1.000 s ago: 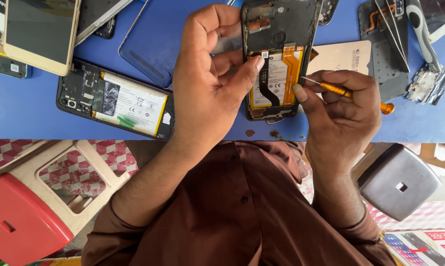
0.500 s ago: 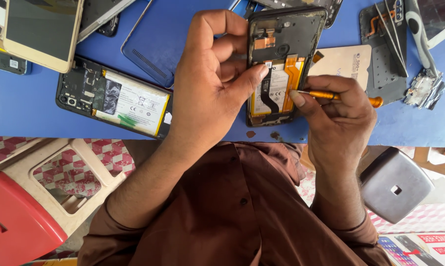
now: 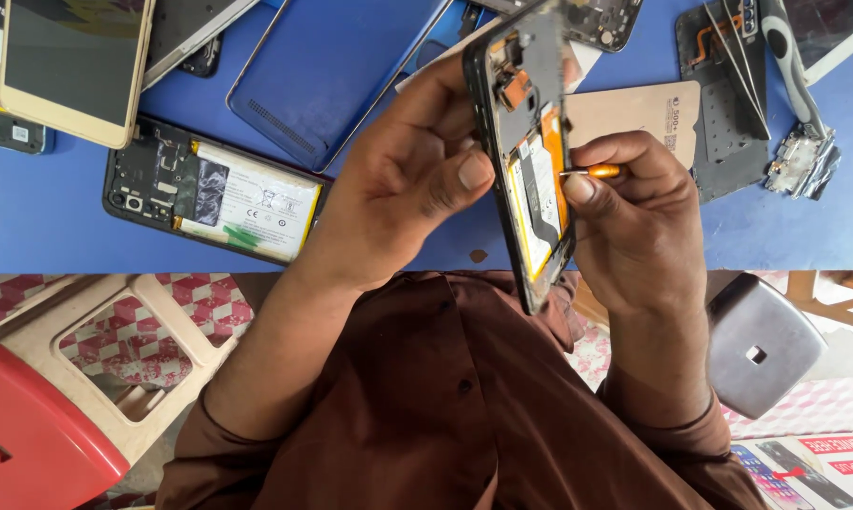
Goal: The person uses a small screwdriver to pry and separate the screen assembly from the smartphone frame. They carefully work along the edges to release adhesive and lift the display, exposing the internal components.
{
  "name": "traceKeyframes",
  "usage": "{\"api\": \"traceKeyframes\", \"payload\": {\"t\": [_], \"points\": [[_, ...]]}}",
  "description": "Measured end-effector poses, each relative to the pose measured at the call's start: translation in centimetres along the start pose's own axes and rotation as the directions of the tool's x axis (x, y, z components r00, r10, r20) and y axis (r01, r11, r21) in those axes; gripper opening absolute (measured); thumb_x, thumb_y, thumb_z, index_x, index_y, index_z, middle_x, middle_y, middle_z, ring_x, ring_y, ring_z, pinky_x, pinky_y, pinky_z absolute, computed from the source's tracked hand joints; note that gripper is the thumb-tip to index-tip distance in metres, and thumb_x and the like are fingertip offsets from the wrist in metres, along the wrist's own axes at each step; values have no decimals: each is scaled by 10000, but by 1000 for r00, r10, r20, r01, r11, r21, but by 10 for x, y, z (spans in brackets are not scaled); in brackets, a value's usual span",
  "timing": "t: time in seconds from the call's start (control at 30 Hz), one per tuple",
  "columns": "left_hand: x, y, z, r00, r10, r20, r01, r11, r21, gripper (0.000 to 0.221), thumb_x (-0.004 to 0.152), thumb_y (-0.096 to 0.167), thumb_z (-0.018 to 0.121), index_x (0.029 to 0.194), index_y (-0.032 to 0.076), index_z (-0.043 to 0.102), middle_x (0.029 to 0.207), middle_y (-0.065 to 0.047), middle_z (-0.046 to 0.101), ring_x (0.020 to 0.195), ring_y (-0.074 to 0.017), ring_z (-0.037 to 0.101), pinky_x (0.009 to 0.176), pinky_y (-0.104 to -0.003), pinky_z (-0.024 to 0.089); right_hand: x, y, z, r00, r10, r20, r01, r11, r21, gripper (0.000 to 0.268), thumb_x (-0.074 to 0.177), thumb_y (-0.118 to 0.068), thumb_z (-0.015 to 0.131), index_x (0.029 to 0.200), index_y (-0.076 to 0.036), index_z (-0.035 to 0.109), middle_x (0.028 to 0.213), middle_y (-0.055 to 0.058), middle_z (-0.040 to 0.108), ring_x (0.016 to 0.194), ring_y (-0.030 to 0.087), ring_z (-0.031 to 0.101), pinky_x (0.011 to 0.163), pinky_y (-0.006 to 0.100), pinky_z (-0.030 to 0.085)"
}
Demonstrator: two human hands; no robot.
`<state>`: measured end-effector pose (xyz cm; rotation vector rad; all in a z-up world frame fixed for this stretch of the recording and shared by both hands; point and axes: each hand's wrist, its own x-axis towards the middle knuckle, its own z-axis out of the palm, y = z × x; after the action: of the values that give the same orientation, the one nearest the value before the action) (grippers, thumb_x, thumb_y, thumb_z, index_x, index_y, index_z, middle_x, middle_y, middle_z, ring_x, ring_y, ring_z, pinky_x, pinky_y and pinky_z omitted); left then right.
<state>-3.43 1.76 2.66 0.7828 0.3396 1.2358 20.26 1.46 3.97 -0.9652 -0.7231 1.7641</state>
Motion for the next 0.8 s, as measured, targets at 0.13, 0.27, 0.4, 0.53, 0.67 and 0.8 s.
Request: {"api": "traceKeyframes", "payload": {"t": [0.13, 0.27, 0.4, 0.53, 0.67, 0.8], "points": [[0, -10, -2, 1000, -3, 4, 4, 996, -87, 589, 1144, 301, 720, 1534, 15, 383, 1461, -102, 545, 1384, -159, 530, 1218, -331, 440, 3, 0, 10, 997, -65, 29, 68, 987, -147, 97, 1081, 80, 692, 1147, 77, 620, 1043, 181, 732, 919, 176, 726, 876, 257, 609], [-2, -22, 4, 992, 55, -115, -59, 998, -37, 677, 1104, 298, 768, 1575, 35, 358, 1259, -39, 558, 1191, -155, 588, 1108, -311, 476, 5, -1, 20, 982, -190, 6, 170, 861, -479, 113, 1109, 49, 696, 1166, 69, 600, 1035, 181, 734, 889, 165, 733, 813, 237, 625], [3, -38, 12, 967, 89, -241, -114, 989, -95, 607, 1113, 227, 772, 1533, 40, 374, 1176, -8, 535, 1080, -113, 555, 1031, -273, 460, 4, -4, 29, 977, -215, 2, 183, 827, -531, 138, 1099, 10, 669, 1183, 47, 567, 1088, 192, 751, 946, 191, 774, 839, 252, 650], [12, -46, 19, 926, 99, -366, -136, 988, -78, 417, 1130, 158, 737, 1383, 23, 434, 1200, -21, 541, 1092, -83, 520, 1041, -245, 424, 2, -6, 29, 956, -277, -95, 189, 830, -526, 157, 1108, 7, 648, 1209, 68, 544, 1083, 228, 740, 1001, 243, 769, 913, 330, 658], [16, -47, 18, 915, 96, -391, -135, 988, -72, 344, 1124, 136, 722, 1318, 24, 461, 1222, -38, 572, 1101, -84, 529, 1085, -254, 444, -3, -10, 9, 946, -316, -65, 265, 877, -401, 152, 1169, -47, 601, 1255, 51, 522, 1048, 231, 738, 964, 289, 786, 921, 403, 692], [11, -49, 16, 900, 80, -428, -104, 994, -34, 273, 1132, 76, 685, 1312, 27, 486, 1222, -42, 588, 1071, -85, 527, 1027, -247, 442, -7, -7, -8, 951, -309, 16, 288, 862, -416, 265, 1120, -46, 646, 1313, 20, 477, 1090, 221, 731, 1036, 318, 767, 954, 420, 673]]}}
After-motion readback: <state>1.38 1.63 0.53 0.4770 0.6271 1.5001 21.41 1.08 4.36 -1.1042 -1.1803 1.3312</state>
